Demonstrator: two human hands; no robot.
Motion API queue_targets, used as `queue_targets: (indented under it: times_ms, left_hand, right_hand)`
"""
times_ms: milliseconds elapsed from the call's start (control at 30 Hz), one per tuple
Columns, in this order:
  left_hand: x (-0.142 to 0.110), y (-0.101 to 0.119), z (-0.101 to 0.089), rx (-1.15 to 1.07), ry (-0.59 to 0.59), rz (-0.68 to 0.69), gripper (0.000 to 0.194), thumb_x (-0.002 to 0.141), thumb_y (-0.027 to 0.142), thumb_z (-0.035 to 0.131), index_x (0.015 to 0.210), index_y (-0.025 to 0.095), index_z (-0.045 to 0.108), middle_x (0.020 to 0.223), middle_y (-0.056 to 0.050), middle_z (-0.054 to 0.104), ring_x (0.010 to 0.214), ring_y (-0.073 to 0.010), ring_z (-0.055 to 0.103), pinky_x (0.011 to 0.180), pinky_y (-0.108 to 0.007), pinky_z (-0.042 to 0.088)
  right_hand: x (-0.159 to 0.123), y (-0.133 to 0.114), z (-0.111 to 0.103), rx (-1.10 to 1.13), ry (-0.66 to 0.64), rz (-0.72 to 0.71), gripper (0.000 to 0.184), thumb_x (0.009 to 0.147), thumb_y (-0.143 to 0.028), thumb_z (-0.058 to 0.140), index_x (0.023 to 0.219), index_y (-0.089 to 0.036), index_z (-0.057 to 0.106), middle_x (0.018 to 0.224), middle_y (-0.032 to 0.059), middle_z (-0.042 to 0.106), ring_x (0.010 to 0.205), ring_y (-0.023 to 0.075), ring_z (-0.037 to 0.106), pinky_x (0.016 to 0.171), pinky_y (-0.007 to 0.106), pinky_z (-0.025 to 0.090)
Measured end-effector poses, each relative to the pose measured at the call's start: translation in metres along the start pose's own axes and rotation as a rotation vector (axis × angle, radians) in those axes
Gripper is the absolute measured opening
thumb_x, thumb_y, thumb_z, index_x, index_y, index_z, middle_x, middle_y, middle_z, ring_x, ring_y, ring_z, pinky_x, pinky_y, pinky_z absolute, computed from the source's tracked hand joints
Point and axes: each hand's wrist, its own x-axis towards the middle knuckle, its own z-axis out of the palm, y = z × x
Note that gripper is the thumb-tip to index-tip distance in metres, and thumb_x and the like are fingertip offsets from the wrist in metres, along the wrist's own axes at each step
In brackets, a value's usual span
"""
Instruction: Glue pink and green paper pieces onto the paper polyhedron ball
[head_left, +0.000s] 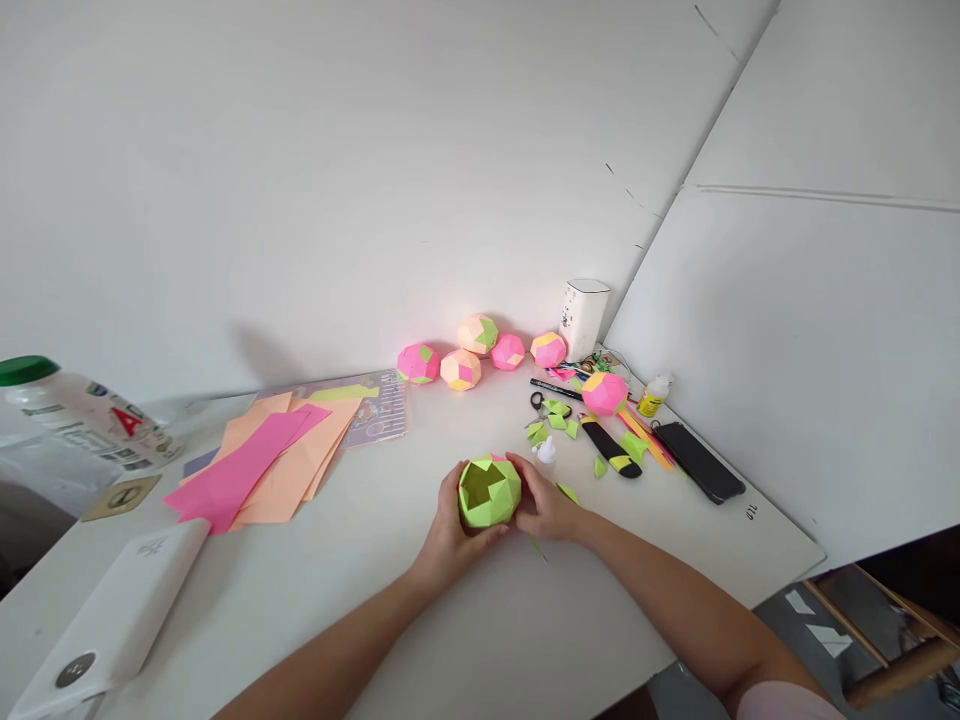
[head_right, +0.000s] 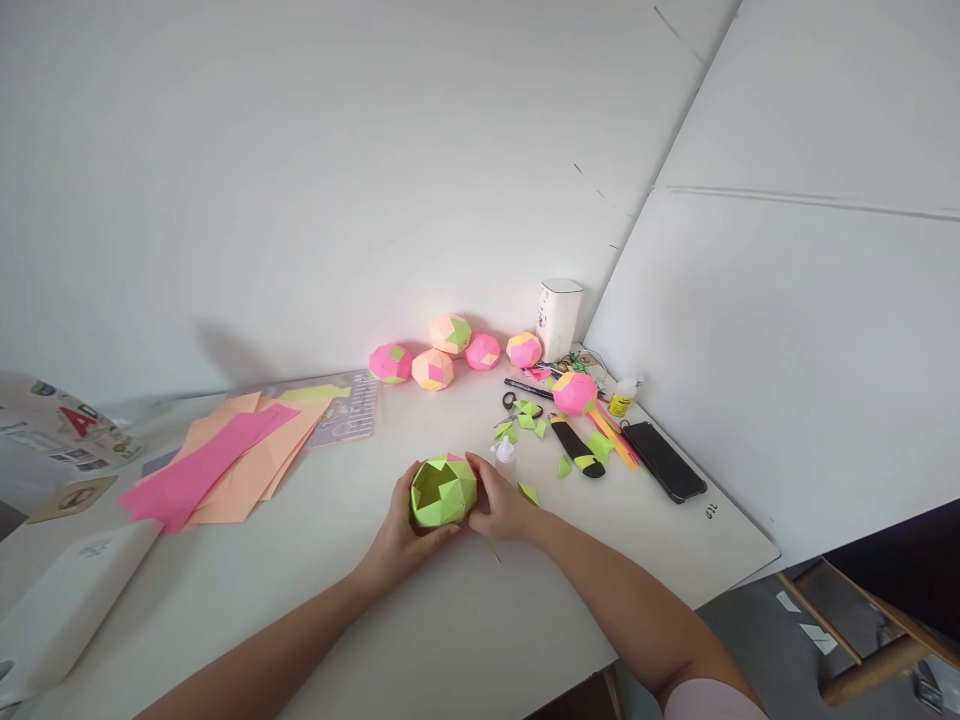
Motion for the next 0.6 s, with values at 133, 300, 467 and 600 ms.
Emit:
queue_targets:
  times_ms: [133,300,467,600]
  left_hand:
    - [0.001,-0.001,-0.001,-0.073,-0.013,-0.083,0.096,0.073,0.042,0.075,0.145,0.024,0.013,0.145,-0.016,0.035,0.135,-0.0338,0.038,0.107,-0.051,0.037]
    - [0.001,0.002,-0.005,-0.139,-0.001,-0.119,0.092,0.079,0.052,0.066,0.147,0.022,0.011,0.149,-0.017,0.035,0.136,-0.0333,0.038,0.109,-0.05,0.036]
    - [0.0,0.004,-0.008,-0.141,0.025,-0.118,0.07,0.093,0.063,0.031,0.148,0.021,0.019,0.156,-0.013,0.025,0.144,-0.0304,0.023,0.117,-0.049,0.023]
    - [0.0,0.008,-0.007,-0.121,0.088,-0.086,0.066,0.095,0.062,0.023,0.144,0.019,0.032,0.151,-0.014,0.035,0.141,-0.0313,0.03,0.114,-0.049,0.029]
  right_hand:
    - [-0.001,-0.006,-0.001,0.03,-0.017,-0.047,0.084,0.071,-0.012,0.064,0.145,-0.021,0.025,0.145,0.0147,0.041,0.133,0.0293,0.042,0.11,0.047,0.036]
    - [-0.001,-0.017,-0.005,0.156,-0.079,-0.066,0.076,0.081,-0.031,0.067,0.145,-0.022,0.026,0.147,0.0145,0.04,0.134,0.0282,0.041,0.111,0.047,0.035]
    - [-0.001,-0.025,-0.007,0.307,-0.109,-0.06,0.073,0.086,-0.051,0.06,0.145,-0.023,0.028,0.146,0.0149,0.041,0.133,0.0278,0.042,0.111,0.046,0.034]
    - [0.001,-0.026,-0.007,0.309,-0.097,-0.03,0.063,0.091,-0.057,0.047,0.142,-0.023,0.035,0.141,0.0125,0.049,0.132,0.0261,0.044,0.11,0.045,0.033]
